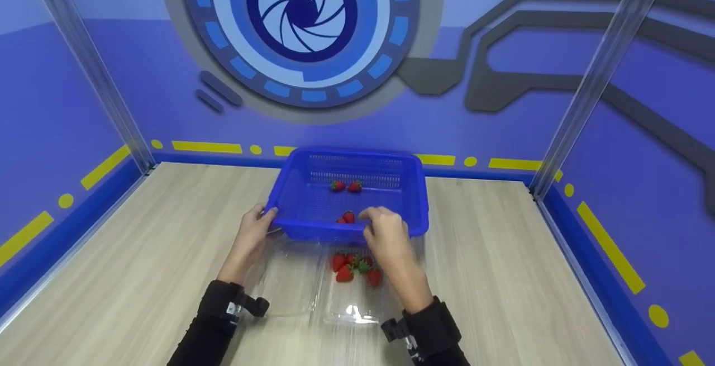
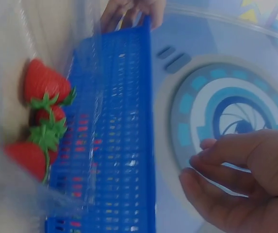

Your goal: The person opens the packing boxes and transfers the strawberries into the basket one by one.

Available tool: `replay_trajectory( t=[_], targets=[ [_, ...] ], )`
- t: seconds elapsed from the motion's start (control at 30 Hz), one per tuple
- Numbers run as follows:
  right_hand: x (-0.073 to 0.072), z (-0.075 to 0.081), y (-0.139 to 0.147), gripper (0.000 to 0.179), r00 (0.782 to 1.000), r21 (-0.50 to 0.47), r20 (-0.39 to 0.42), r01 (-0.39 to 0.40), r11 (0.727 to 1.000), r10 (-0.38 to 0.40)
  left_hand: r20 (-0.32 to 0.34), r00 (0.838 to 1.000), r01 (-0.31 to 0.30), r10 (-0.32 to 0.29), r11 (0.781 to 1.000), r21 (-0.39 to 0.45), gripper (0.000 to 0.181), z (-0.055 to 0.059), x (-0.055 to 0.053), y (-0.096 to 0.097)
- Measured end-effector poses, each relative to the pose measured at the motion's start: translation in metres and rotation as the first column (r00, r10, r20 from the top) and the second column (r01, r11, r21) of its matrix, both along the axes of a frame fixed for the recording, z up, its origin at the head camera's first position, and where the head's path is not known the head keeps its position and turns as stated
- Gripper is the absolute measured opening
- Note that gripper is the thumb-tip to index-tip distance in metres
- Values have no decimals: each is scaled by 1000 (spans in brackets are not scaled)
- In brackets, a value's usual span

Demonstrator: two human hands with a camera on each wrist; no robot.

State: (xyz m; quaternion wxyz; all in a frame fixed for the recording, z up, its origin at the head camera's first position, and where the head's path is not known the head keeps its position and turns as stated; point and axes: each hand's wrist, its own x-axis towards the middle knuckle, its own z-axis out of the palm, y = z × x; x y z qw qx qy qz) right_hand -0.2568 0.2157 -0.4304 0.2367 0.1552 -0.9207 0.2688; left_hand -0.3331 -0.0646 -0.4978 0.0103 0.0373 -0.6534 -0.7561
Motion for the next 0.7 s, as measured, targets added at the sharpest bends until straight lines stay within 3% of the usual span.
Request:
replay_trajectory(
  t=[0.2, 0.4, 0.57, 0.7],
  targets=[
    [18, -5, -11, 21, 992, 45, 105, -77, 996, 72, 8, 1000, 11, -11, 1000, 1, 39, 4, -2, -1],
    [32, -21, -27, 25, 957, 91, 250, -178, 980, 150, 30, 1000, 1, -1, 1000, -3, 37, 4, -1, -2],
    [34, -41, -35, 20, 934, 106, 275, -266, 958, 229, 37, 999, 8, -8, 1000, -4, 37, 1, -1, -2],
    [34, -55, -39, 25, 934, 152, 266, -284, 947, 238, 38, 999, 7, -6, 1000, -8, 38, 0, 0, -2]
  ],
)
